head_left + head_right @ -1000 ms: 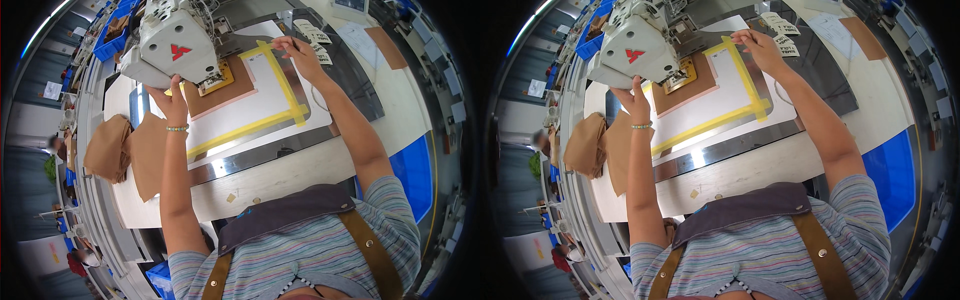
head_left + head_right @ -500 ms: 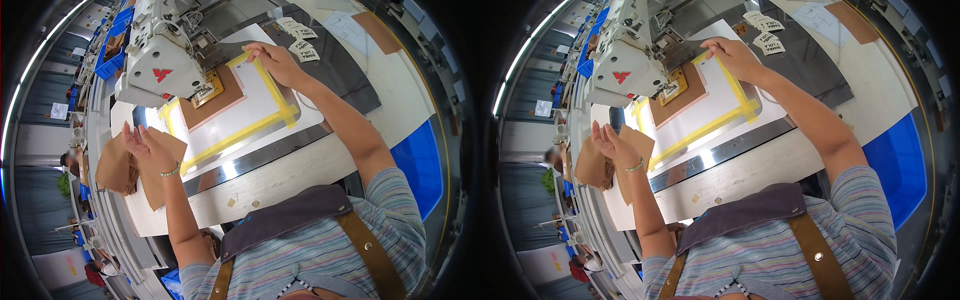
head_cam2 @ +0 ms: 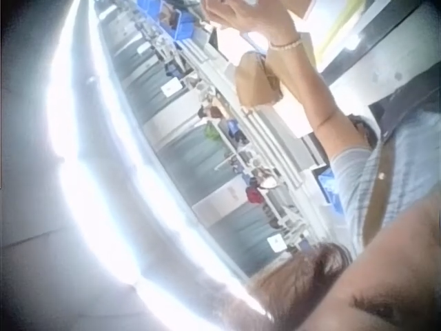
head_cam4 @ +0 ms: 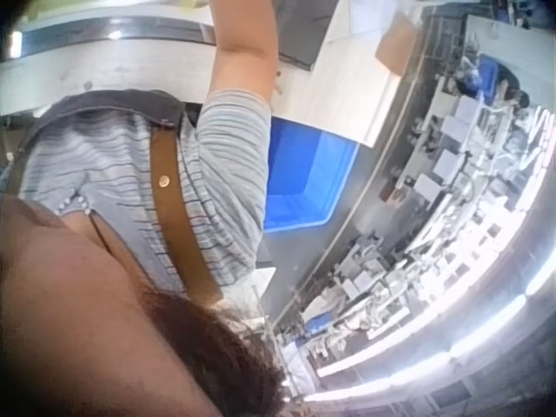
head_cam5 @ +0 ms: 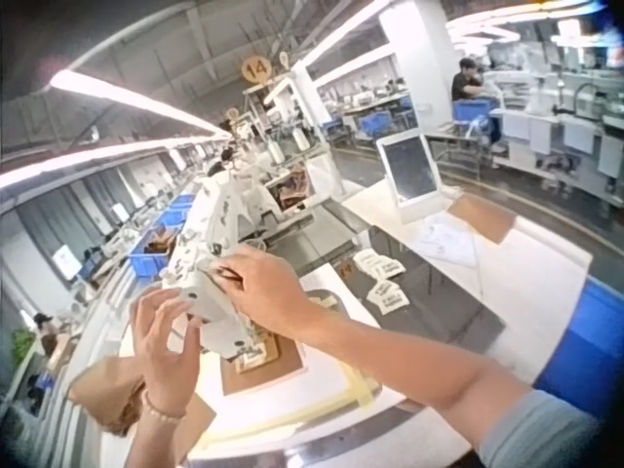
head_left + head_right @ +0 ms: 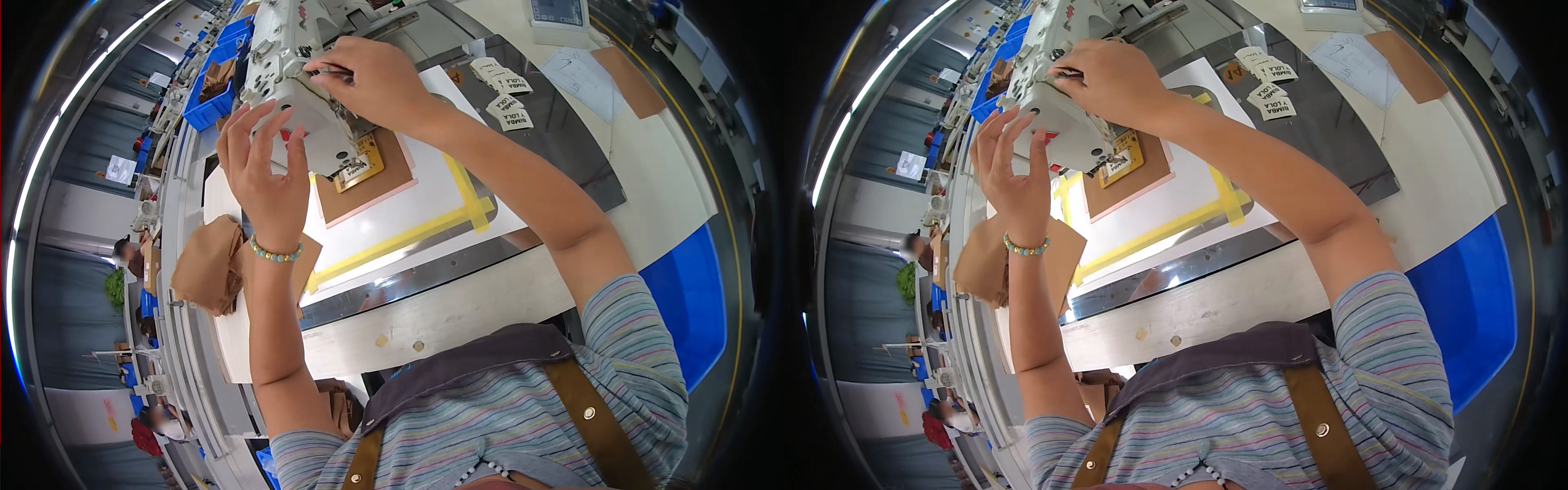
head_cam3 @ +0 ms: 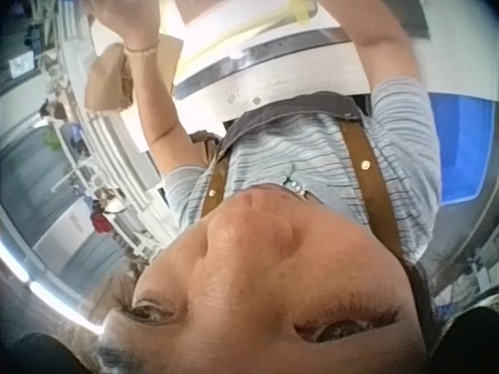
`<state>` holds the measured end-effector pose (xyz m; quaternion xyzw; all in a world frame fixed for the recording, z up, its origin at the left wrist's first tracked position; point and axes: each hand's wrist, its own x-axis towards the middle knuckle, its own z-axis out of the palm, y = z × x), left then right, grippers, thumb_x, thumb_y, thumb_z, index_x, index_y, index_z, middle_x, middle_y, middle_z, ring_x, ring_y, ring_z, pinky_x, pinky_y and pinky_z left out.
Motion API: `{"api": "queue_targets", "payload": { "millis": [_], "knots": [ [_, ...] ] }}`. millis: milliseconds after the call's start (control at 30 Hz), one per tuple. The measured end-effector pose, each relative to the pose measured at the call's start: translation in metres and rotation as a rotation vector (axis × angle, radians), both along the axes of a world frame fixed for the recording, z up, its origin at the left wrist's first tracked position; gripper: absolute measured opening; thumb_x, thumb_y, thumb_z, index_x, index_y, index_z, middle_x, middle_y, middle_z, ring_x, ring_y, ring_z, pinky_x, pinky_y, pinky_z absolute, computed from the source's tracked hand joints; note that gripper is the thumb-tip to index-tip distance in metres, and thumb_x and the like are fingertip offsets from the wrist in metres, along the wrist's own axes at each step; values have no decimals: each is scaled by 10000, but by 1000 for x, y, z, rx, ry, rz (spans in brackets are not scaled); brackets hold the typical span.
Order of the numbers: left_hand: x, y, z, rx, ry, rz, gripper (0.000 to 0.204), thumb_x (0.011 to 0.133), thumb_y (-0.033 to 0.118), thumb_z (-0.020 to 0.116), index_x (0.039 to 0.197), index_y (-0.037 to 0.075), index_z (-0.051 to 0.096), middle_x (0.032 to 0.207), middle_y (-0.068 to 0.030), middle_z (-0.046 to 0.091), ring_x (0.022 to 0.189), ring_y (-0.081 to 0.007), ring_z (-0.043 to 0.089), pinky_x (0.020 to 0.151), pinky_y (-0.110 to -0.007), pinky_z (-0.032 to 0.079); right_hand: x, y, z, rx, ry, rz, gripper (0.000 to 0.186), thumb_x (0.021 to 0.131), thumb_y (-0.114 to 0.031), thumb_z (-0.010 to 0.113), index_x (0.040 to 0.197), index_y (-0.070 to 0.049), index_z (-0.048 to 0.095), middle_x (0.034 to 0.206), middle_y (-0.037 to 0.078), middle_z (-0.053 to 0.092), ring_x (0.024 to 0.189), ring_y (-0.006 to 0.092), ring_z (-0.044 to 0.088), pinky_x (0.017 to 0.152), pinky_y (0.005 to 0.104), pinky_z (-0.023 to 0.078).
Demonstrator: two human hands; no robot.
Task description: Sewing leather labels onto fabric panels using an industrial sewing machine.
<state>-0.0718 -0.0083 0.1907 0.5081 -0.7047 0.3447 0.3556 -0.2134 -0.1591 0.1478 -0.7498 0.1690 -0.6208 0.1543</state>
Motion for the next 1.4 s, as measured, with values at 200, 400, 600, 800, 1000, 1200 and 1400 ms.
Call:
{"api": "queue_targets", "payload": {
  "millis": [200, 400, 600, 800, 1000, 1200, 1400],
  "knots": [
    [3, -9, -2, 15, 6, 2, 299, 830, 38, 806, 1115, 121, 763, 1261, -57, 690, 1278, -346, 583, 1076, -476, 456, 22, -10, 10, -60, 54, -93, 223, 952, -313, 736, 1094, -151, 795, 892, 27, 650, 796, 226, 662, 727, 359, 538],
    [16, 2, -4, 24, 43, 21, 253, 850, 47, 793, 1095, 102, 760, 1286, -70, 693, 1271, -349, 593, 1078, -484, 460, -15, -18, 8, 359, -76, 436, 204, 994, -296, 742, 1082, -114, 769, 760, -58, 528, 644, 80, 466, 572, 257, 388],
    [20, -10, 12, 16, -19, -7, 247, 854, 53, 789, 1095, 105, 767, 1199, -63, 721, 1203, -327, 613, 1046, -450, 478, -44, -35, -17, 879, -231, 1013, 190, 1022, -314, 723, 1014, -131, 672, 700, -122, 343, 588, -5, 259, 498, 186, 209],
    [6, -39, 28, 70, -84, 43, 237, 831, 96, 811, 1068, 110, 793, 1027, -43, 698, 1028, -298, 609, 911, -419, 495, -48, -27, -23, 895, -121, 1131, 281, 1038, -313, 697, 854, -168, 544, 713, -117, 310, 584, -12, 265, 491, 185, 205],
    [-1, -66, 35, 153, -176, 71, 173, 806, 106, 816, 979, 112, 819, 963, -38, 673, 983, -280, 604, 856, -411, 521, -49, -37, -42, 952, -296, 1234, 175, 1010, -281, 740, 991, -121, 672, 734, -120, 391, 606, -16, 317, 512, 179, 239],
    [-4, -78, 33, 105, -282, 141, 104, 806, 133, 818, 901, 98, 794, 930, -29, 653, 977, -266, 612, 861, -408, 522, -48, -36, -50, 1030, -407, 1255, 154, 1015, -250, 727, 944, -148, 635, 742, -123, 402, 595, -27, 336, 503, 175, 248],
    [-5, -74, 35, 90, -280, 130, 81, 817, 121, 807, 880, 82, 774, 928, -34, 650, 965, -269, 614, 867, -403, 519, -48, -33, -50, 1105, -449, 1183, 156, 1025, -259, 726, 1062, -130, 647, 740, -113, 401, 615, -18, 337, 513, 173, 264]
  ]
}}
